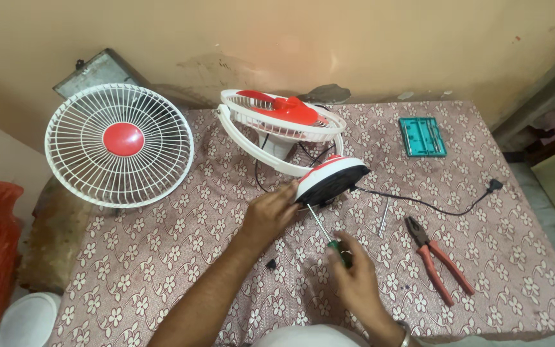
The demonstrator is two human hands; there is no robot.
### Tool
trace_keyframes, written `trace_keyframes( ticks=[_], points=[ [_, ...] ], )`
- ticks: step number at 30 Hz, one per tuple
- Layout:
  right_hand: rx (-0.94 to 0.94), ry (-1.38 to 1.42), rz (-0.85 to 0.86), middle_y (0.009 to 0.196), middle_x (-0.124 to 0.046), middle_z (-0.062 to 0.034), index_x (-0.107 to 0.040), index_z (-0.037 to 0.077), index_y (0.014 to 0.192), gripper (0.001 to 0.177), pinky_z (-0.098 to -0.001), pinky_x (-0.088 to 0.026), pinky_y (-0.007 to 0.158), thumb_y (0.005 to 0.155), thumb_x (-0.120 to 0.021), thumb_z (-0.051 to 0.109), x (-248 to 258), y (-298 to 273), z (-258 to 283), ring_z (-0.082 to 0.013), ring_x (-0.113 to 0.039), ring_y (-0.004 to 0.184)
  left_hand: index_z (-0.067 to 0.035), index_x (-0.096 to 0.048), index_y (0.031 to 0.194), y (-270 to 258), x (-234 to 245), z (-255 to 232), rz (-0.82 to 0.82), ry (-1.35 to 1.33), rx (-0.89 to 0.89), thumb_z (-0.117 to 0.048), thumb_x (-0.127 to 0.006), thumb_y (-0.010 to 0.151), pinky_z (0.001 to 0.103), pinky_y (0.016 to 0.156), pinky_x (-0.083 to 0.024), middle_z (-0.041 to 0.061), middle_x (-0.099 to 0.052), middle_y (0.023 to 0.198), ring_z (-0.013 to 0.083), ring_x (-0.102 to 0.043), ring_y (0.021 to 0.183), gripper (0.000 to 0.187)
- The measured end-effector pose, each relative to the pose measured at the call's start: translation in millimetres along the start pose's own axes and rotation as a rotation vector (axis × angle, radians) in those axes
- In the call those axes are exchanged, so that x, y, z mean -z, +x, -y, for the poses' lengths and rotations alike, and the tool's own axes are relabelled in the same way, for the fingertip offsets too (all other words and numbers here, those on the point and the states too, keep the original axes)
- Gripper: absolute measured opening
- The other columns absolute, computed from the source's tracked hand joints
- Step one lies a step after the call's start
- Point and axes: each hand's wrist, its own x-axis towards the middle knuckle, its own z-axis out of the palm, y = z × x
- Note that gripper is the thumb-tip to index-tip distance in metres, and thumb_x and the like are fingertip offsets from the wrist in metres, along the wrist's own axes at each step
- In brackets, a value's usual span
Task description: The person repairs a small table fan by using a screwdriver to tighten screws on the base and then uses pliers to adjust the fan cage. The person handles the fan, screwdriver, and pliers throughout the task.
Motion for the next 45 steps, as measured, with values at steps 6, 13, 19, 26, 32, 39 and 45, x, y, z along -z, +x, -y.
trace_keyframes(
  ticks=[6, 13, 19, 26, 32, 39, 45],
  points=[
    [0.111, 0.096, -0.049, 0.097, -0.074, -0.0106, -0.065, 0.000, 0.117, 0.028, -0.0285, -0.056, 0.064, 0.095, -0.068, 0.016, -4, -1, -12, -0.0134, -0.068, 0.077, -0.005, -0.060, 0.141, 1, 7, -7, -0.097, -0.020, -0.046, -0.015, -0.081, 0.087, 0.036, 0.086, -0.064, 0.015, -0.074, 0.120, 0.0272, -0.077, 0.099, 0.058],
    [-0.034, 0.083, -0.006, 0.088, -0.070, -0.0087, -0.067, 0.003, 0.126, 0.035, -0.0252, -0.044, 0.049, 0.094, -0.071, 0.016, -6, -1, -18, -0.0098, -0.055, 0.061, -0.002, -0.061, 0.137, 2, 1, -7, -0.106, 0.038, -0.074, -0.014, -0.083, 0.084, 0.037, 0.083, -0.063, 0.016, -0.072, 0.127, 0.0272, -0.076, 0.097, 0.059],
    [-0.080, 0.127, 0.015, 0.082, -0.071, -0.0053, -0.066, 0.001, 0.117, 0.031, -0.0244, -0.044, 0.042, 0.093, -0.070, 0.018, -7, -1, -19, -0.0083, -0.056, 0.056, -0.002, -0.062, 0.135, 0, -7, 1, -0.116, 0.042, -0.083, -0.013, -0.081, 0.088, 0.036, 0.086, -0.064, 0.016, -0.072, 0.127, 0.0273, -0.076, 0.104, 0.052],
    [-0.315, 0.384, 0.060, 0.072, -0.048, -0.0100, -0.076, 0.002, 0.129, 0.032, -0.0253, -0.034, 0.044, 0.106, -0.069, 0.023, -1, 8, -24, -0.0119, -0.040, 0.053, -0.003, -0.064, 0.134, -4, -17, 5, -0.126, 0.067, -0.081, -0.014, -0.080, 0.089, 0.036, 0.084, -0.065, 0.015, -0.073, 0.123, 0.0276, -0.076, 0.103, 0.049],
    [-0.138, 0.162, -0.082, 0.090, -0.074, -0.0079, -0.066, 0.000, 0.108, 0.028, -0.0252, -0.050, 0.055, 0.087, -0.075, 0.017, -6, 2, -16, -0.0100, -0.065, 0.071, -0.002, -0.064, 0.134, -2, -13, 0, -0.133, 0.048, -0.076, -0.014, -0.081, 0.088, 0.036, 0.082, -0.065, 0.016, -0.073, 0.124, 0.0273, -0.076, 0.100, 0.051],
    [-0.060, 0.165, -0.071, 0.089, -0.077, -0.0095, -0.075, 0.000, 0.110, 0.025, -0.0232, -0.050, 0.063, 0.092, -0.074, 0.018, -7, 8, -56, -0.0109, -0.065, 0.073, 0.004, -0.063, 0.132, -4, -4, -11, -0.170, 0.006, -0.076, -0.011, -0.081, 0.084, 0.037, 0.083, -0.062, 0.018, -0.071, 0.125, 0.0290, -0.074, 0.101, 0.053],
    [0.015, 0.168, -0.128, 0.088, -0.076, -0.0134, -0.073, -0.004, 0.110, 0.031, -0.0263, -0.053, 0.067, 0.088, -0.078, 0.018, -13, 43, -139, -0.0140, -0.068, 0.074, -0.004, -0.060, 0.135, -7, 6, -28, -0.205, -0.019, -0.089, -0.028, -0.078, 0.090, 0.039, 0.081, -0.062, 0.018, -0.071, 0.122, 0.0316, -0.075, 0.097, 0.054]
  ],
)
